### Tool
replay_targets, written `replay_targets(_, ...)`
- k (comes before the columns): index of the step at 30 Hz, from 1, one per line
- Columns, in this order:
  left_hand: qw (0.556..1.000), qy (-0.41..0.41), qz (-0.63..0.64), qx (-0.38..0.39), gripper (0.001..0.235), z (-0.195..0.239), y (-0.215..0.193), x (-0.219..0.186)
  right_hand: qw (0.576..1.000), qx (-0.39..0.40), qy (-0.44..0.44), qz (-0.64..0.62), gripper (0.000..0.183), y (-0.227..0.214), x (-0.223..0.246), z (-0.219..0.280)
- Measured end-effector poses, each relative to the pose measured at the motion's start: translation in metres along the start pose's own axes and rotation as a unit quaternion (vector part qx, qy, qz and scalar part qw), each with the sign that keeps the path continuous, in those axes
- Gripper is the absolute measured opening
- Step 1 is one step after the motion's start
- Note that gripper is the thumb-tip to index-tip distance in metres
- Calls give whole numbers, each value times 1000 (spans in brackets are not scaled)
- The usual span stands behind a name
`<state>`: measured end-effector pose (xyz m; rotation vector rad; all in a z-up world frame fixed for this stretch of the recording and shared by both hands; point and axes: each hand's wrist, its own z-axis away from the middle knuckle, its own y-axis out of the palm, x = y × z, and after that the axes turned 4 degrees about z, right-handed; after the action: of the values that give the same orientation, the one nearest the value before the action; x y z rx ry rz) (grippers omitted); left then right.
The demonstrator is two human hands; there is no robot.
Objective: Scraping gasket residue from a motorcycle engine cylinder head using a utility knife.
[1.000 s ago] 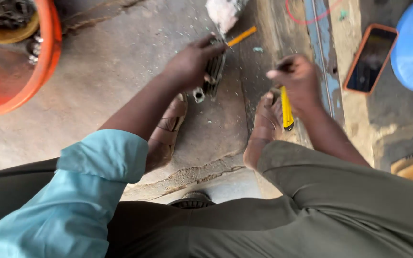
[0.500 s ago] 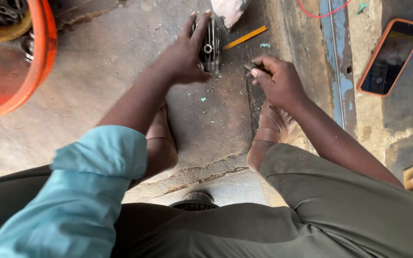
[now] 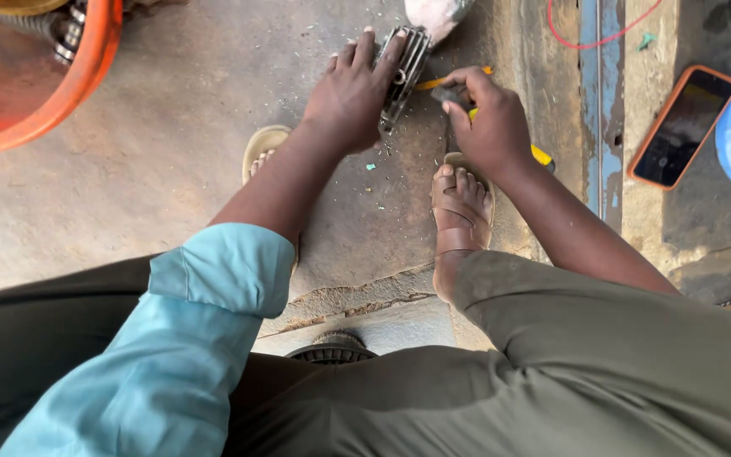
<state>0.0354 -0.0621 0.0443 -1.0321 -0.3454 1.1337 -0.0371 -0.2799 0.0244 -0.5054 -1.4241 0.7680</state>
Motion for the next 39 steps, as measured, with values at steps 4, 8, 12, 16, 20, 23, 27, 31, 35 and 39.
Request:
replay_targets(4,997,-61,48,-1,140,19,-16,-10,1000,-28,-7,3,29,1,0,-27)
replay_targets(8,980,-41,157,-117,122,4,36,0,998,-21,-66,-1,30,14,0,-20)
replay_targets(12,977,33,165,-133,118,-9,37,15,994,-70,-81,32,26,18,5,-19)
replay_targets(16,968,36,191,-159,127,-3,34,17,993,-96,-62,-17,26,20,6,-15)
replay_targets(20,979,-16,174,-103,130,12,22,8,996,-82,-32,-28,27,20,6,-16)
replay_targets(23,984,-32,161,-70,128,16,11,4,996,-83,-22,-24,27,25,-1,-22)
replay_targets(27,981,-16,163,-103,122,11,32,9,993,-105,-43,-30,20,38,-14,-20)
replay_targets(31,978,-55,196,-44,122,13,23,2,994,-73,65,-55,14,54,-15,-14)
replay_targets(35,971,-5,200,-132,117,15,37,5,993,-69,28,-94,16,54,2,-2)
replay_targets(39,957,-4,214,-193,110,14,43,3,971,-13,108,-213,15,50,0,-7)
